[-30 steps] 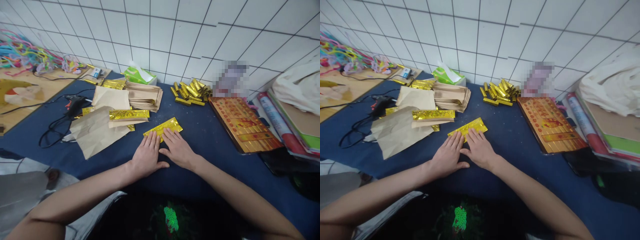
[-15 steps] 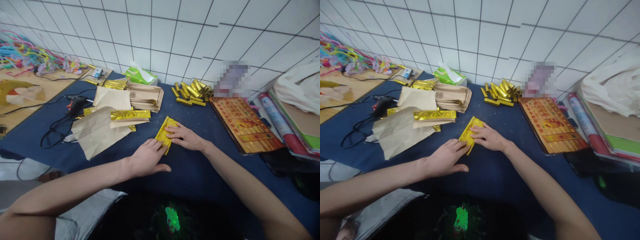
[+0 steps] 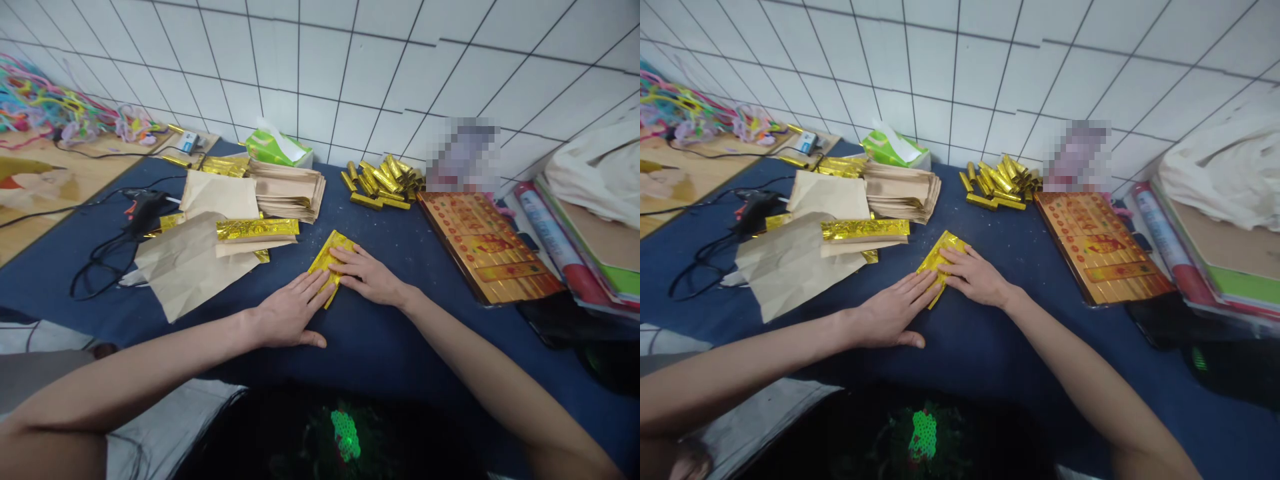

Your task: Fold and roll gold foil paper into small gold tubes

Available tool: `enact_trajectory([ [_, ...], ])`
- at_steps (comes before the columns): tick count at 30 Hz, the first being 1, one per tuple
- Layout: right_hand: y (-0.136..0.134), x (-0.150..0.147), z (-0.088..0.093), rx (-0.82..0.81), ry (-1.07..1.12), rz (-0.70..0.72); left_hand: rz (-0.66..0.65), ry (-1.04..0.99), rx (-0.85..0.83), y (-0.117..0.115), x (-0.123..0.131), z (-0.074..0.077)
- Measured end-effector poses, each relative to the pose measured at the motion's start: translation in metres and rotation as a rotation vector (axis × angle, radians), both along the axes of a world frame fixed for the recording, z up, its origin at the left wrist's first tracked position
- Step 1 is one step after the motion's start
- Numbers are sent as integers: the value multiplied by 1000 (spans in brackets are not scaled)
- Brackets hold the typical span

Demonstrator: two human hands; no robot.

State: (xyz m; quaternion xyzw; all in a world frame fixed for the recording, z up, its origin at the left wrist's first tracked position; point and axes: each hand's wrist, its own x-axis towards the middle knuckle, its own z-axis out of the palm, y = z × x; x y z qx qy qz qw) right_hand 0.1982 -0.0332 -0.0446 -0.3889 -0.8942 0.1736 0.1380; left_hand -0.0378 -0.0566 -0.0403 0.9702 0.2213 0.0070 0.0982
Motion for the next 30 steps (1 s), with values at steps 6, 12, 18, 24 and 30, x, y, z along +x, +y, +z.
enact_trajectory([
  [6,-4,-10,-1,51,-47,-113,8,-7,4,0,0,-2],
  [12,-4,-10,1,51,-144,-98,11,-12,9,-1,0,0],
  [18,-10,-19,20,6,-194,-106,18,3,10,-2,2,2],
  [24,-20,-48,23,-69,-197,46,3,-19,-1,-1,3,2],
  [30,21,-28,3,32,-294,-69,13,-20,-18,-3,2,1],
])
